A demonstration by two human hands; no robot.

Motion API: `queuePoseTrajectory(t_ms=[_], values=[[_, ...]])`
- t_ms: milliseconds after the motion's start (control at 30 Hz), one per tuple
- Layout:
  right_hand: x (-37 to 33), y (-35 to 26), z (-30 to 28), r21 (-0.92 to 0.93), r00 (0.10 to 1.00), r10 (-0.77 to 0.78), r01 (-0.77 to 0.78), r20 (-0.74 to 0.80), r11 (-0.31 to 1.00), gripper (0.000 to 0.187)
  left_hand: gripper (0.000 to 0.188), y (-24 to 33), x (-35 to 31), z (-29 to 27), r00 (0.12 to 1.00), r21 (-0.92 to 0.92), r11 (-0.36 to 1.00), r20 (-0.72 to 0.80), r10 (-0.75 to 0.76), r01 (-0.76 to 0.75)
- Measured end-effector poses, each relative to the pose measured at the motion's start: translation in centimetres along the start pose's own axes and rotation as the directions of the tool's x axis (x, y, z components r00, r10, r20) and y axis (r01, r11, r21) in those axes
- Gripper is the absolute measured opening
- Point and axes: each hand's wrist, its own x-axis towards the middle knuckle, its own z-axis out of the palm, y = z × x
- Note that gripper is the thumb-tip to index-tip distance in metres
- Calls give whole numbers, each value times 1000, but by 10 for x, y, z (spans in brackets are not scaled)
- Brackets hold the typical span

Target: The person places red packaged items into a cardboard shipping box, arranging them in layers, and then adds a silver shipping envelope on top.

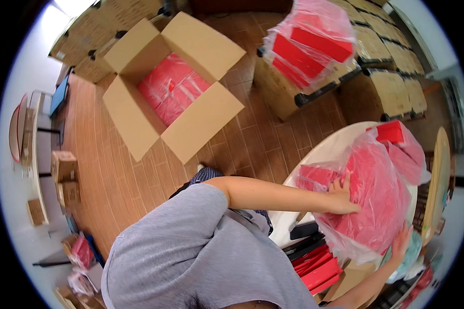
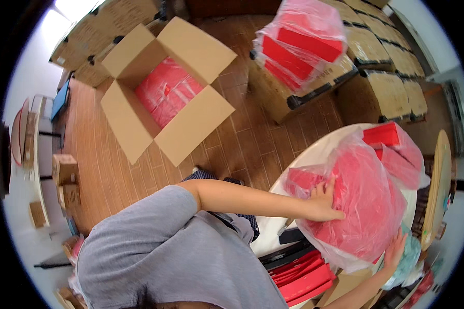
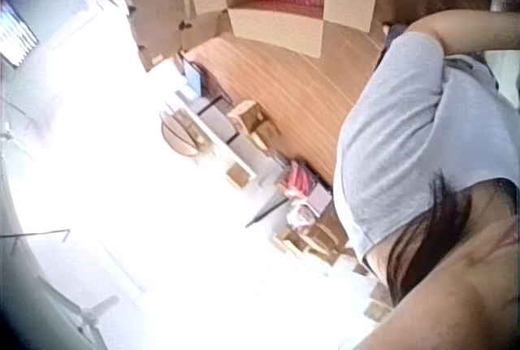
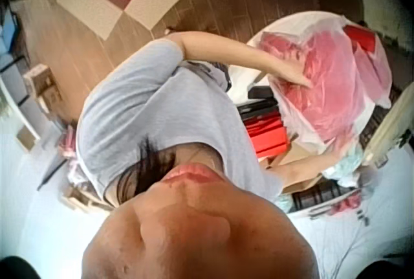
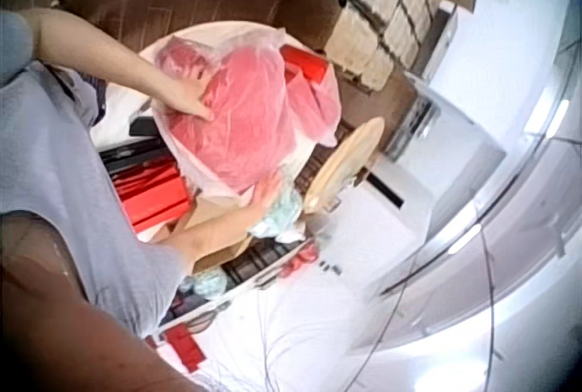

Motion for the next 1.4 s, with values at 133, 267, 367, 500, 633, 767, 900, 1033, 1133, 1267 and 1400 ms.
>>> queuePoseTrajectory(t_ms=[133,267,367,500,633,767,900,1033,1133,1267,1400], values=[[-38,27,-38,-448,689,-167,-250,-705,858,71,115,-1,-39,-25,980,55,979,28,197,-198],[-45,-7,31,-933,717,-598,-244,-358,267,60,83,-78,-37,-100,625,323,770,-453,636,-550],[-47,-29,182,-992,756,-651,23,-64,123,47,65,-144,-64,-143,760,79,950,-582,291,-303],[-5,16,272,-961,838,-538,211,86,176,44,51,-191,-112,-158,840,-108,990,-543,15,-87],[24,126,317,-937,926,-288,301,243,178,46,42,-214,-130,-142,963,-177,983,-252,-99,54],[29,217,408,-772,911,-138,404,389,491,54,37,-222,-153,-142,959,-122,992,-276,-60,27],[64,309,490,-669,877,-212,468,431,578,72,32,-217,-192,-181,787,-81,995,-617,-10,-51],[86,344,514,-777,924,-265,377,277,503,80,21,-264,-265,-150,553,-189,977,-827,-105,-97],[126,318,534,-705,910,-401,216,-106,676,86,22,-277,-305,-117,450,-325,945,-841,-300,23],[124,227,584,-825,793,-601,270,-102,497,95,23,-261,-323,-95,434,-348,933,-829,-353,93],[127,192,592,-817,830,-476,43,-291,576,85,23,-248,-322,-81,508,-384,923,-793,-337,13]])
